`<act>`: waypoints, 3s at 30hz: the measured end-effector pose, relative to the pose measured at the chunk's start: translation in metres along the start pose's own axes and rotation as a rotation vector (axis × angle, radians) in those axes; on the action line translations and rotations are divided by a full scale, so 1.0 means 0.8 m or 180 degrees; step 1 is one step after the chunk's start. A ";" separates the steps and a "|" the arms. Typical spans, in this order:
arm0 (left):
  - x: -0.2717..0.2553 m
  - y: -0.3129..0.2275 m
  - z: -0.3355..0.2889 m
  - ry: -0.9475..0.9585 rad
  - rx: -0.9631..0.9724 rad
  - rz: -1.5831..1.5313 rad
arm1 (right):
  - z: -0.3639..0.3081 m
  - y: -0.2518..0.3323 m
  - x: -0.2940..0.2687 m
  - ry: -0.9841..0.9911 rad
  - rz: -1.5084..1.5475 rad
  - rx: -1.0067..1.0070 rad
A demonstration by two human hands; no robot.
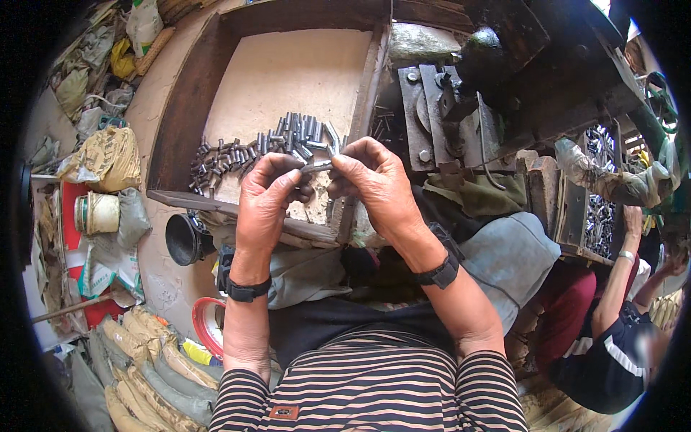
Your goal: Inspecting and pressing small metal components in a workshop.
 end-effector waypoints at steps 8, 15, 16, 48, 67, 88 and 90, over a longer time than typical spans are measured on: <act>0.011 -0.013 -0.004 0.0456 0.0341 0.0753 | -0.005 -0.007 0.011 0.0451 0.0238 0.0469; 0.001 -0.016 0.005 0.0292 0.0257 -0.0552 | 0.002 -0.007 0.047 0.0656 0.0208 0.0651; -0.014 -0.017 0.012 0.0156 0.0281 -0.0743 | 0.008 -0.004 0.052 0.0667 -0.0337 0.0584; -0.071 -0.019 0.026 -0.0025 -0.0231 0.0726 | 0.076 -0.018 0.069 0.0177 -0.1379 -0.0220; -0.122 -0.007 0.022 -0.0667 0.0148 0.0133 | 0.113 0.007 0.079 0.0004 -0.5590 -0.1739; -0.115 0.006 0.031 -0.0300 -0.0080 -0.0420 | 0.116 -0.006 0.080 0.0370 -0.5610 -0.1681; -0.118 0.006 0.031 -0.0259 -0.0007 -0.0430 | 0.115 -0.005 0.082 0.0404 -0.5596 -0.1786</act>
Point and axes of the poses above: each hand's wrist, its own z-axis towards the middle knuckle, its own x-axis out of the palm, y = z × x, the point moved 7 cm from there along z, towards the middle knuckle, and after that the axes turned 5 degrees about x, right-handed, at the moved point
